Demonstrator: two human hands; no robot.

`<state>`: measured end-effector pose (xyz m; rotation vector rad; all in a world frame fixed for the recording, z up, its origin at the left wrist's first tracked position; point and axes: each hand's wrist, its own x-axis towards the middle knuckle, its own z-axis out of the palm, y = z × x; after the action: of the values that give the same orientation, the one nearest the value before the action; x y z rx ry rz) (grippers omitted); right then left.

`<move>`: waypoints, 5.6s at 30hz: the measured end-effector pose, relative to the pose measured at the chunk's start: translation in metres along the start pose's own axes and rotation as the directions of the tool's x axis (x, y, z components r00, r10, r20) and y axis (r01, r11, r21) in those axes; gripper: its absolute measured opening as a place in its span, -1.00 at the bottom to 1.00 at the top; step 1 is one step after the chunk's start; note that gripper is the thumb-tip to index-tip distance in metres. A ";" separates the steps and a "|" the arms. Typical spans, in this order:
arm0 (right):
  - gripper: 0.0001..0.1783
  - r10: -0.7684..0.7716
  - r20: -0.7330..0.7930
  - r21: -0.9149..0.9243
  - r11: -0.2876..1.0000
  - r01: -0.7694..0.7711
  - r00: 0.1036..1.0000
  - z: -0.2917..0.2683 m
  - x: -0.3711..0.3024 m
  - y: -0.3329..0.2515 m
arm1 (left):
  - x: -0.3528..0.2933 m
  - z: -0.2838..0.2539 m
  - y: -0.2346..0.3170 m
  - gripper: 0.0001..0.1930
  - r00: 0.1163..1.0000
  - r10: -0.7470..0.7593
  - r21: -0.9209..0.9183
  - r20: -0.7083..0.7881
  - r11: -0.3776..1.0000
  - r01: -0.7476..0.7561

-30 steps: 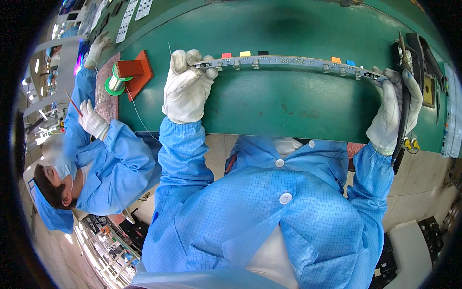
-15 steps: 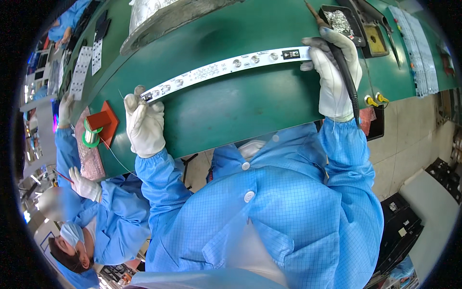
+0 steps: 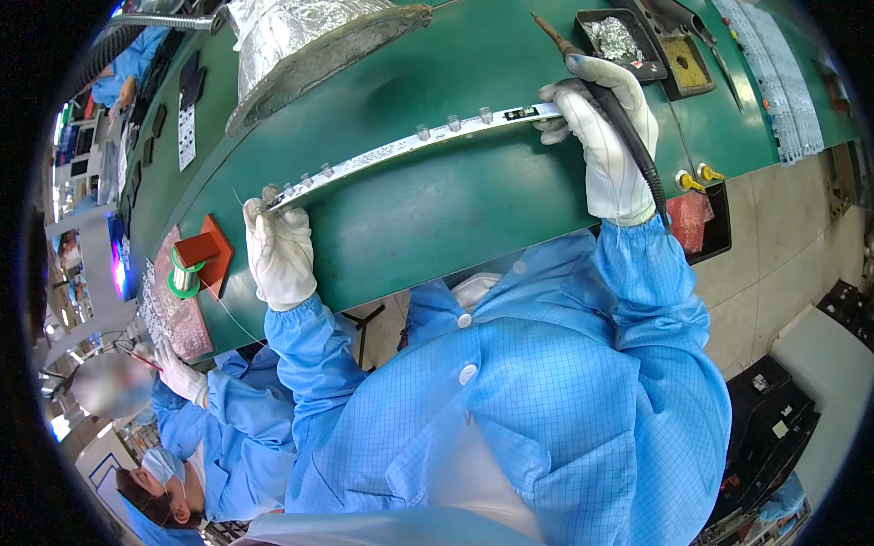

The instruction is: The person solders electronic components onto circuit boards using a soldering iron, puts on gloves, takes additional circuit boards from a storage bin, and solders components onto circuit board strips.

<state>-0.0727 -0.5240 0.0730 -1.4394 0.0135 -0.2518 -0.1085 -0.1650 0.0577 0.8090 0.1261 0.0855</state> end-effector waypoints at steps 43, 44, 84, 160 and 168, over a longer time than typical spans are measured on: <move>-0.69 -0.059 0.007 -0.356 0.933 0.058 0.998 0.033 -0.024 0.007 | 0.190 -0.053 0.040 -0.84 0.702 0.692 0.965 0.169 -0.261 0.024; -0.69 -0.056 0.010 -0.358 0.932 0.056 0.998 0.034 -0.025 0.007 | 0.191 -0.055 0.041 -0.84 0.703 0.692 0.965 0.165 -0.259 0.029; -0.67 -0.586 0.348 -0.707 0.348 0.616 0.732 -0.100 -0.093 -0.041 | -0.062 0.145 -0.051 -0.86 0.995 -0.067 0.290 0.070 0.956 0.044; -0.48 -0.260 0.466 -0.880 -0.233 0.414 0.846 -0.089 0.468 0.059 | 0.013 0.096 -0.071 -0.64 0.797 -0.128 0.794 0.591 0.269 -0.545; -0.51 -0.328 0.099 -0.557 0.764 0.325 0.940 -0.057 0.400 -0.001 | 0.010 0.088 -0.069 -0.67 0.779 0.006 0.757 0.627 0.231 -0.612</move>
<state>0.3078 -0.6521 0.1232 -2.0420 -0.1770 -0.5770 -0.0839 -0.2737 0.0668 2.0960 -0.6162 0.2073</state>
